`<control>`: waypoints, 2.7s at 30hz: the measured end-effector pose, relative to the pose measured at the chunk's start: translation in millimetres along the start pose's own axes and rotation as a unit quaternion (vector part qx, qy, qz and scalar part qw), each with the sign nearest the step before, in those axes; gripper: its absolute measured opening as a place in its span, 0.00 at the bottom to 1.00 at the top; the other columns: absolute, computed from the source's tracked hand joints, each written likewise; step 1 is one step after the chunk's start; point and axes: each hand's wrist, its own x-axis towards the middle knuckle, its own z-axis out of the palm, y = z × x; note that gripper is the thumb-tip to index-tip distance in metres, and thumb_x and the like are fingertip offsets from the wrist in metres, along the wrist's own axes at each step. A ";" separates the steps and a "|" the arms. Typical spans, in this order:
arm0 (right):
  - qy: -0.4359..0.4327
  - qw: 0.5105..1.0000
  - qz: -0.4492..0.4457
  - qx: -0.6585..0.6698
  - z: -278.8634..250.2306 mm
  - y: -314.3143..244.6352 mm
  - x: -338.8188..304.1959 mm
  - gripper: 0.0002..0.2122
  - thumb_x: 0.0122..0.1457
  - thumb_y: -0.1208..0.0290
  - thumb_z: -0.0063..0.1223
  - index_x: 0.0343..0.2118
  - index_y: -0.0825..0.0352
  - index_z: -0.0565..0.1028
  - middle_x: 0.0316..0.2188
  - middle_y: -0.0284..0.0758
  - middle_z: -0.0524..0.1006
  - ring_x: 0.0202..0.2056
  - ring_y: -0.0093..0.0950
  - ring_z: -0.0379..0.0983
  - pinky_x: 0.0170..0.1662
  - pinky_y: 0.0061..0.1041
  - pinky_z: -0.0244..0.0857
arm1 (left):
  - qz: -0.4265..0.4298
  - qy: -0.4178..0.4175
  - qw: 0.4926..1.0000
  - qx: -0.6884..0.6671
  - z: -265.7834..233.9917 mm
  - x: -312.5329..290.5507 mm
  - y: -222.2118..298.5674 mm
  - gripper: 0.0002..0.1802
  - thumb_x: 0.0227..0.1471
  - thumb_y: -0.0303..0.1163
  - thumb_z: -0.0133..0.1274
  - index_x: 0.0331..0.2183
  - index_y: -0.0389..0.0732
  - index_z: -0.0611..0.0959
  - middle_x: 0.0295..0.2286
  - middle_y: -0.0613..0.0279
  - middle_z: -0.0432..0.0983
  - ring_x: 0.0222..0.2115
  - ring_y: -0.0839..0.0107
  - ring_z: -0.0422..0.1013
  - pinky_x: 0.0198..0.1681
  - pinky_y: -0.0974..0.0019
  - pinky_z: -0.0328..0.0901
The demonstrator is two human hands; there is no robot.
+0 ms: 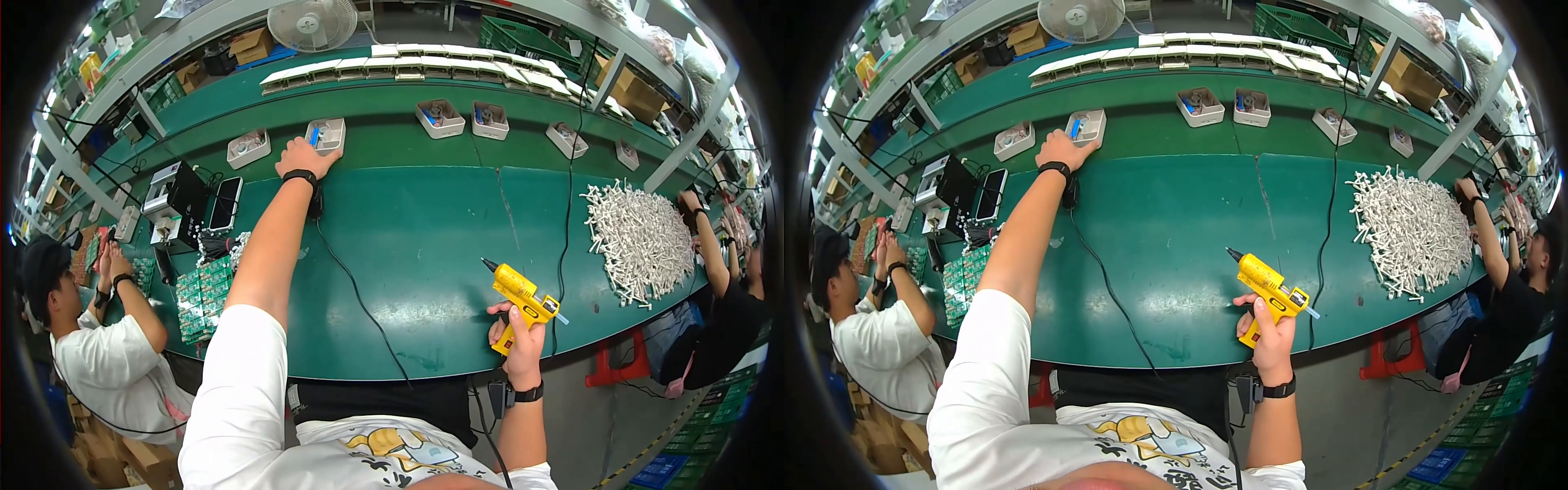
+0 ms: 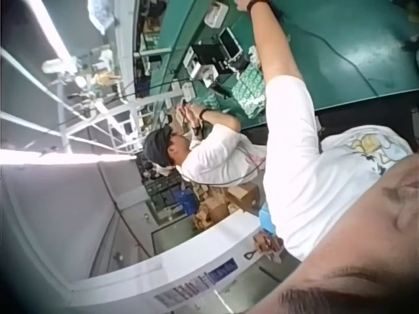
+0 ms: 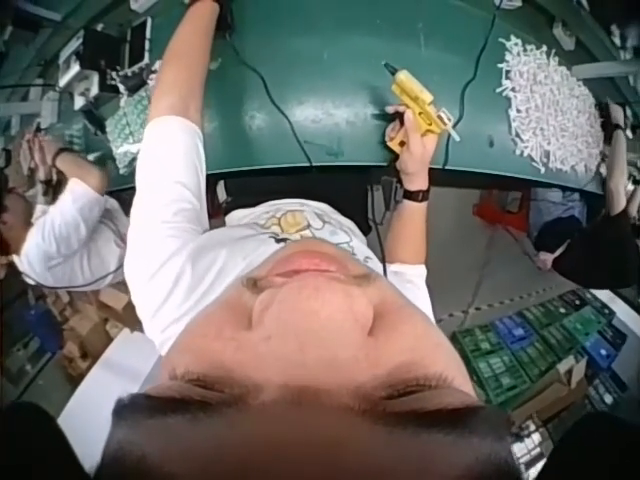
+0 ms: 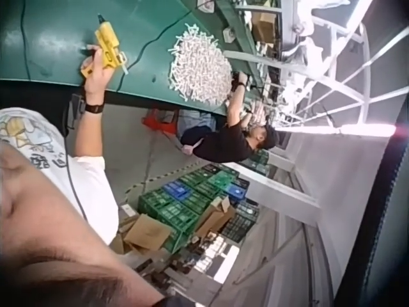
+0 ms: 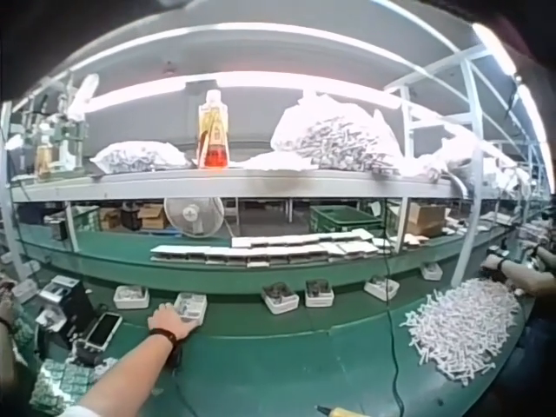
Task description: Applying hot glue to small electronic components on an assembly line.
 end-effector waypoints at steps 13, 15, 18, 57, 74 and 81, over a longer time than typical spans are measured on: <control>0.006 1.000 -0.024 -0.002 1.9 -0.1 2.1 0.13 0.72 0.67 0.53 0.45 0.75 0.76 0.39 0.47 0.83 0.21 0.23 0.73 0.27 0.26 0.70 | 0.258 0.070 0.963 -0.036 47.4 17.4 -12.5 0.31 0.56 0.47 0.62 0.59 0.50 0.78 0.63 0.51 0.65 0.63 0.49 0.65 0.61 0.47 0.69; 0.001 1.000 -0.015 -0.010 3.7 0.8 1.8 0.11 0.72 0.67 0.52 0.44 0.73 0.76 0.39 0.47 0.82 0.21 0.23 0.72 0.26 0.26 0.69 | 0.238 0.040 0.970 -0.031 54.7 13.1 -12.0 0.32 0.57 0.50 0.61 0.60 0.50 0.77 0.65 0.52 0.63 0.64 0.49 0.63 0.62 0.44 0.68; -0.007 1.000 -0.008 -0.006 4.7 -0.3 1.5 0.11 0.72 0.67 0.51 0.44 0.72 0.76 0.39 0.47 0.82 0.21 0.23 0.71 0.26 0.27 0.69 | 0.219 0.005 0.975 -0.040 45.7 27.2 -24.0 0.35 0.56 0.54 0.61 0.61 0.51 0.77 0.64 0.53 0.63 0.64 0.49 0.62 0.61 0.41 0.67; 0.017 1.000 -0.022 -0.009 3.5 -3.5 5.5 0.11 0.74 0.66 0.48 0.46 0.70 0.74 0.42 0.45 0.81 0.24 0.22 0.68 0.28 0.26 0.66 | 0.352 -0.149 0.847 -0.371 -105.4 -307.9 -64.7 0.08 0.54 0.31 0.67 0.29 0.39 0.84 0.56 0.48 0.76 0.54 0.49 0.74 0.54 0.54 0.72; -0.083 0.993 0.025 -0.075 30.4 -23.0 -34.4 0.11 0.70 0.66 0.54 0.45 0.71 0.76 0.41 0.44 0.82 0.26 0.22 0.73 0.30 0.23 0.69 | 0.470 -0.049 0.850 -0.232 -77.3 -295.7 -40.3 0.10 0.53 0.33 0.67 0.35 0.38 0.87 0.40 0.58 0.84 0.39 0.58 0.79 0.41 0.58 0.76; -0.117 0.969 0.117 -0.183 70.5 -52.8 -45.0 0.14 0.70 0.67 0.55 0.51 0.72 0.77 0.38 0.39 0.83 0.29 0.23 0.76 0.32 0.20 0.69 | 0.210 0.001 0.852 -0.479 -52.0 -333.0 -40.9 0.11 0.60 0.28 0.64 0.43 0.35 0.81 0.41 0.52 0.82 0.37 0.58 0.78 0.42 0.61 0.74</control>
